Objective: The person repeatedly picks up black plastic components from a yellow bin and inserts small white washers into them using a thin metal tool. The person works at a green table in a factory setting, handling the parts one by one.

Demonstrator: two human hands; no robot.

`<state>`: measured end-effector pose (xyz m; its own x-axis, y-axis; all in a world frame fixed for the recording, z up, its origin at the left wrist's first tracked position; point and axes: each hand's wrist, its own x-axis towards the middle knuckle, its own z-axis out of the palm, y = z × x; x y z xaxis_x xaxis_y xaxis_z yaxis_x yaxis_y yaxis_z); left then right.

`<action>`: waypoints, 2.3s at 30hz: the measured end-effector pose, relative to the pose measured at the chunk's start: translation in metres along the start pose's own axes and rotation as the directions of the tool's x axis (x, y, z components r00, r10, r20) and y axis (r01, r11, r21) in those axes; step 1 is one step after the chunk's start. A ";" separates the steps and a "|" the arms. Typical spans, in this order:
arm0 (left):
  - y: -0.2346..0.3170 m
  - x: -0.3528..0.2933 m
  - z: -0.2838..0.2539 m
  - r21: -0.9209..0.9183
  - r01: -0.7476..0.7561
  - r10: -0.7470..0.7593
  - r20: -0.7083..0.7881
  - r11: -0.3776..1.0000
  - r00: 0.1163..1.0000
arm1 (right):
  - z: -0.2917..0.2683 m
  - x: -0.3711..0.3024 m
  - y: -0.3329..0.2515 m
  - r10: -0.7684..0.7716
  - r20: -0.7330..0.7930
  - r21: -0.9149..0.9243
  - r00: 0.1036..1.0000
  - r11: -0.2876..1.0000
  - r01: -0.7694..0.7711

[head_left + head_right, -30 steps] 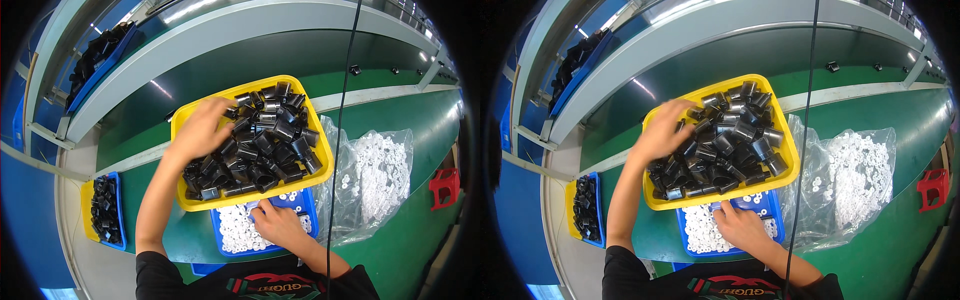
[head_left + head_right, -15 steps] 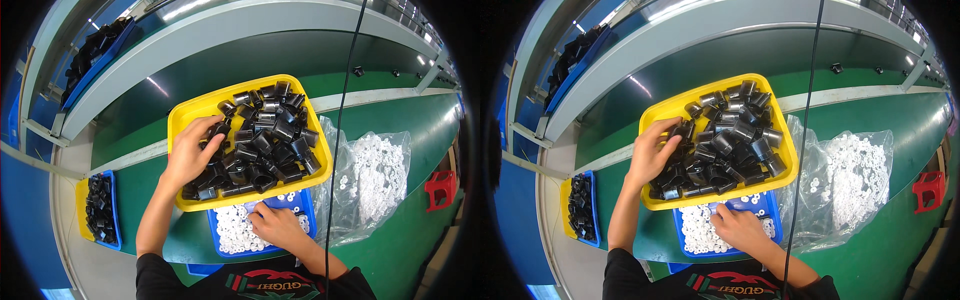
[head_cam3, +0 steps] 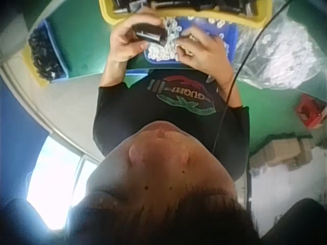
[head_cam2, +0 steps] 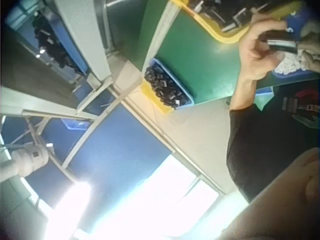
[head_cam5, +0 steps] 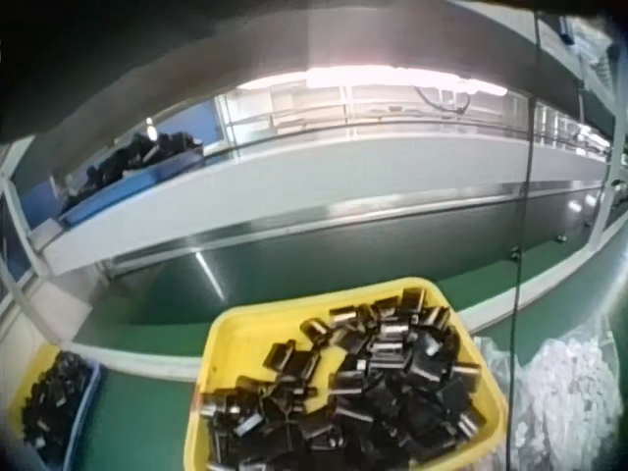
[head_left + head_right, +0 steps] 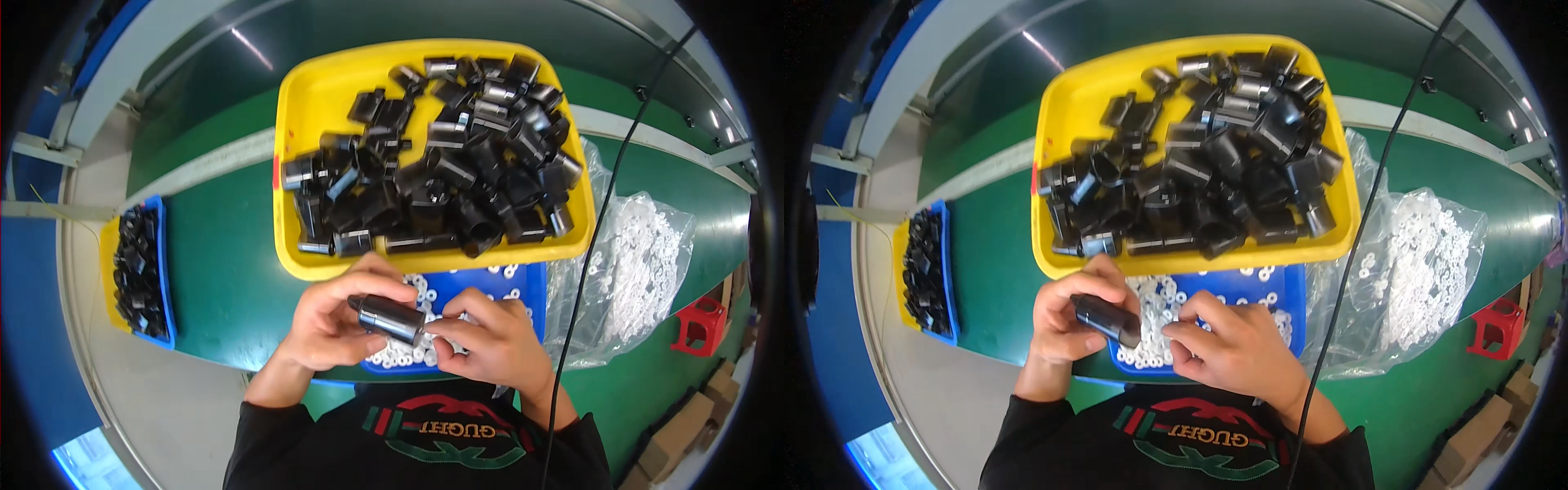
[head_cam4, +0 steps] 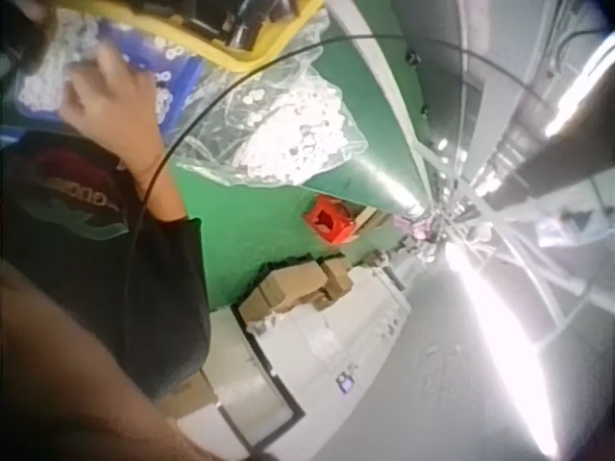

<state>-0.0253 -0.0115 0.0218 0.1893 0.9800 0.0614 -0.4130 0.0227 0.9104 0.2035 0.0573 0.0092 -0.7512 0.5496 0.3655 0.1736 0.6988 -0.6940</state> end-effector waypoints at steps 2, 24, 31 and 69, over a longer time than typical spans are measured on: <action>-0.021 -0.001 -0.002 -0.089 -0.107 0.103 -0.051 0.990 0.993 | -0.008 0.005 -0.008 0.006 0.003 0.064 1.000 0.998 -0.006; -0.054 0.002 0.003 -0.424 -0.198 0.230 0.026 0.884 0.973 | -0.002 0.038 -0.029 -0.087 -0.124 -0.082 0.988 0.994 0.077; -0.048 0.003 0.000 -0.172 -0.214 0.205 -0.065 0.962 0.977 | -0.019 0.030 -0.034 -0.082 -0.164 0.047 0.983 0.995 0.090; -0.023 0.001 -0.002 0.453 -0.089 0.143 -0.087 0.887 0.986 | -0.021 0.013 -0.013 -0.026 -0.016 0.011 1.000 1.000 0.026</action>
<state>-0.0173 -0.0107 0.0001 0.0500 0.9866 0.1556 0.0208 -0.1568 0.9874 0.2044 0.0652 0.0355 -0.7452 0.5383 0.3935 0.1466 0.7079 -0.6909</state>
